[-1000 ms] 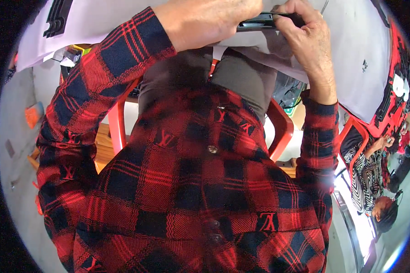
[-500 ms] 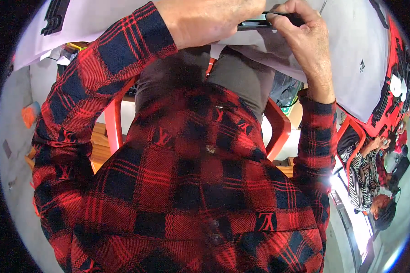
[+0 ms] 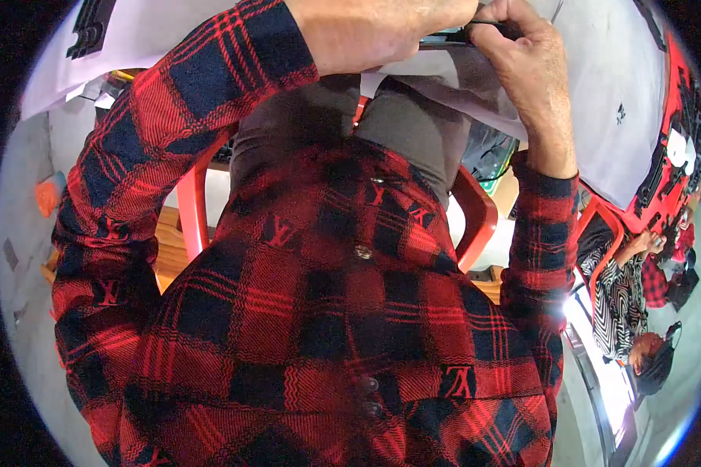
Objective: The person assembles plastic components by inserting small pieces into plastic frames by hand and using a tool, then places the assembled parts into a cardboard box.
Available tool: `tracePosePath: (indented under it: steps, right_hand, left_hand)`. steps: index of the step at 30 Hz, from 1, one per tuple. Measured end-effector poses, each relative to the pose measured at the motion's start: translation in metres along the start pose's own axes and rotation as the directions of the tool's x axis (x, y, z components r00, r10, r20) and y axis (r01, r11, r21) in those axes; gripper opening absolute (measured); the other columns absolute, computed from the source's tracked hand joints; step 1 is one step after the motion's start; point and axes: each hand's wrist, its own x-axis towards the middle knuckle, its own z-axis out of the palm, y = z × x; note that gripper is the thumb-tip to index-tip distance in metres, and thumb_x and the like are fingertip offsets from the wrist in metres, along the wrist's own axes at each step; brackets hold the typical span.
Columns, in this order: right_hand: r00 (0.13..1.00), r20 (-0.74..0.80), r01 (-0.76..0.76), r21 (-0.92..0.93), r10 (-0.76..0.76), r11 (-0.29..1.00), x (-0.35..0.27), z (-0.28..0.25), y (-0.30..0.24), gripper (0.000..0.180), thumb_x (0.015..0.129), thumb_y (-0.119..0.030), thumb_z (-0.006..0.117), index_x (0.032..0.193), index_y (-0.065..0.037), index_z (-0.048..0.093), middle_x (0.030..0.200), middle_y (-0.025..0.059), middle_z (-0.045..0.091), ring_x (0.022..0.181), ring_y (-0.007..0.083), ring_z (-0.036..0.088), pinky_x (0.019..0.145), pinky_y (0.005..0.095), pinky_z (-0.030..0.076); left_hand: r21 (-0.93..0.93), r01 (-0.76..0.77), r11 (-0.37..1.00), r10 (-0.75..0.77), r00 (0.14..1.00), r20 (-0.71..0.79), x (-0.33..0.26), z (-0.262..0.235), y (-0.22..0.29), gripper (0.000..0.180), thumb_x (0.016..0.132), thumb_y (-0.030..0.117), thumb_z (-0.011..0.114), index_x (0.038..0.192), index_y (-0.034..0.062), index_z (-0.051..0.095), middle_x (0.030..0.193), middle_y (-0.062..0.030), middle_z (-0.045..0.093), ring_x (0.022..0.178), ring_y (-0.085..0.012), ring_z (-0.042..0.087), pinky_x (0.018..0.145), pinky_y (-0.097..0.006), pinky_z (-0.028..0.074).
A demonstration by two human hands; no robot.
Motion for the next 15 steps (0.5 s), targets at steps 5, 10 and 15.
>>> tracePosePath:
  steps: [5,10,15]
  right_hand:
    - [0.995,0.049,-0.088,0.106,0.083,0.990,-0.001,-0.002,-0.005,0.014,0.074,-0.001,0.063,0.071,-0.004,0.050,0.066,-0.0009,0.053,0.064,0.0061,0.048,0.059,0.0245,0.041]
    - [0.988,0.090,-0.136,0.166,0.122,0.977,0.000,-0.004,-0.004,0.016,0.076,0.002,0.062,0.071,-0.005,0.049,0.068,-0.0043,0.051,0.065,0.0039,0.045,0.058,0.0222,0.039]
    - [0.988,0.106,-0.137,0.235,0.114,0.962,0.001,-0.003,0.002,0.018,0.077,0.003,0.061,0.071,-0.007,0.047,0.068,-0.0059,0.049,0.063,0.0028,0.043,0.056,0.0206,0.036]
  left_hand:
    - [-0.005,-0.058,0.998,0.057,0.993,-0.107,-0.004,0.000,0.002,0.006,0.071,0.000,0.061,0.073,-0.0027,0.056,0.072,-0.0215,0.059,0.072,-0.0417,0.061,0.063,-0.047,0.050]
    - [-0.037,-0.004,0.999,0.004,1.000,0.016,0.006,0.002,0.001,0.007,0.074,0.002,0.060,0.073,-0.0036,0.057,0.072,-0.0228,0.060,0.070,-0.0399,0.062,0.061,-0.045,0.050]
    - [-0.044,0.008,0.999,-0.008,1.000,0.007,0.007,-0.001,0.006,0.008,0.076,0.004,0.059,0.074,-0.0041,0.059,0.072,-0.0235,0.061,0.071,-0.0392,0.064,0.062,-0.045,0.051]
